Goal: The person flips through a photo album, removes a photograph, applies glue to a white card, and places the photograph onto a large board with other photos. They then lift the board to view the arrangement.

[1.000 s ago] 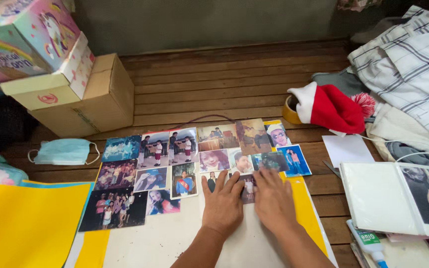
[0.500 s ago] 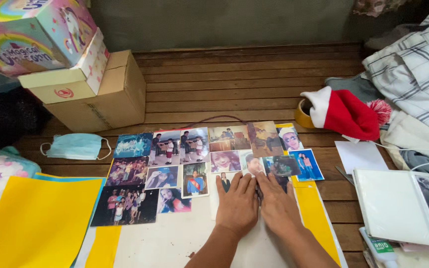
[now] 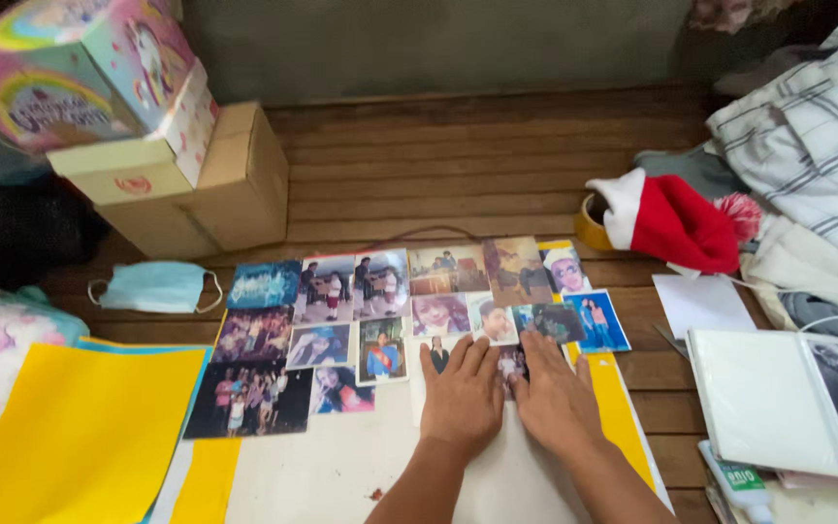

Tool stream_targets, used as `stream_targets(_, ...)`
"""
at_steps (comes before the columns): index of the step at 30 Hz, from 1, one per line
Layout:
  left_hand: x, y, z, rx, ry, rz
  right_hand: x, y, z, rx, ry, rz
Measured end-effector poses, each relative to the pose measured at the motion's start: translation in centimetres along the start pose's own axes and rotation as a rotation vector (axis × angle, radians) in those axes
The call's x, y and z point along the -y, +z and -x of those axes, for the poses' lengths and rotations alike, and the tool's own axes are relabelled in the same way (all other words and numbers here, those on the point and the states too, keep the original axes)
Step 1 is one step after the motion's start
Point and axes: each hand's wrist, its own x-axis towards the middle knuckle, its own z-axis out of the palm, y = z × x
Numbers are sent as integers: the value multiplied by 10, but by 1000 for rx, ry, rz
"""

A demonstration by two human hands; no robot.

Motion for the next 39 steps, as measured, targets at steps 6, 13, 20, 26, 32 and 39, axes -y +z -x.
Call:
stream_targets(6, 0, -3, 0, 37, -21, 19, -8, -6, -1, 33, 37, -114)
stream_targets(13, -1, -3, 0, 55, -15, -41, -18, -5, 2, -45, 15, -17)
stream_targets(20, 0, 1, 0, 65, -13, -38, -16, 1, -2, -14, 30, 58)
stream_targets(26, 3, 9, 1, -35, 19, -11, -8, 2, 0, -7, 9, 171)
stream_targets(32, 8, 4, -8, -11, 25, 54, 14, -8, 0, 95, 105, 140)
stream_targets(39, 28, -82, -37, -335, -447, 728, 26, -17, -2, 160, 170, 114)
